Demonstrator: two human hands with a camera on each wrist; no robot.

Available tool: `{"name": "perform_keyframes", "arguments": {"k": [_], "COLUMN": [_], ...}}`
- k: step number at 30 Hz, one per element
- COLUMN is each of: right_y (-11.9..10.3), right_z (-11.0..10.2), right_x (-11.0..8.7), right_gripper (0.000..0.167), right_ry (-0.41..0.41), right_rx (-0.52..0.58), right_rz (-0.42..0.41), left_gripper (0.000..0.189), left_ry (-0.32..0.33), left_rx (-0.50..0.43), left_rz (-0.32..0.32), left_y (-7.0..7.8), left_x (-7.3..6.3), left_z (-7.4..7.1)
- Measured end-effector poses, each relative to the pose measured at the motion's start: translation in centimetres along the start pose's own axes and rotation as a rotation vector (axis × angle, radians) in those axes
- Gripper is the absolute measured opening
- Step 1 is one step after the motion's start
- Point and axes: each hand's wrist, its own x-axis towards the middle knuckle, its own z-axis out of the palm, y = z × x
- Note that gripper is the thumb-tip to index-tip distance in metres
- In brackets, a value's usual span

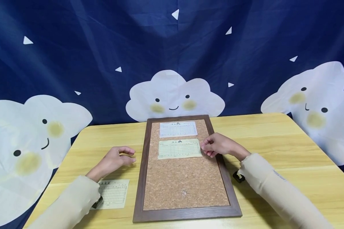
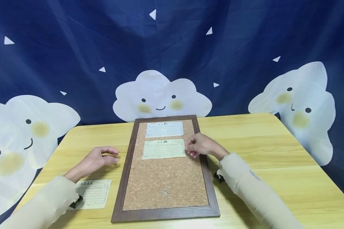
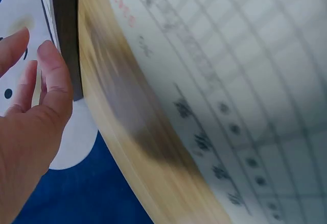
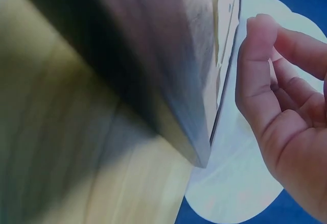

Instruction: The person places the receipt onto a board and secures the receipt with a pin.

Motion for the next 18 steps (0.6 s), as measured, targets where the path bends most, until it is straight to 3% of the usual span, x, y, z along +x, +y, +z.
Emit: {"name": "perform_keyframes", "arguments": {"k": [18], "right_y": [2.2], "right_z": [-0.4], "right_x": [-2.9], "right_gripper": [0.015], "right_ry": [0.002], "right_rx": [0.065], "right_rz": [-0.027], "left_gripper": [0.043], "left_ry": [0.017], "left_rx": [0.029], "left_rz": [-0.053], "left_y": [-1.8], "left_x": [-3.1], "left_z": [-1.3]}}
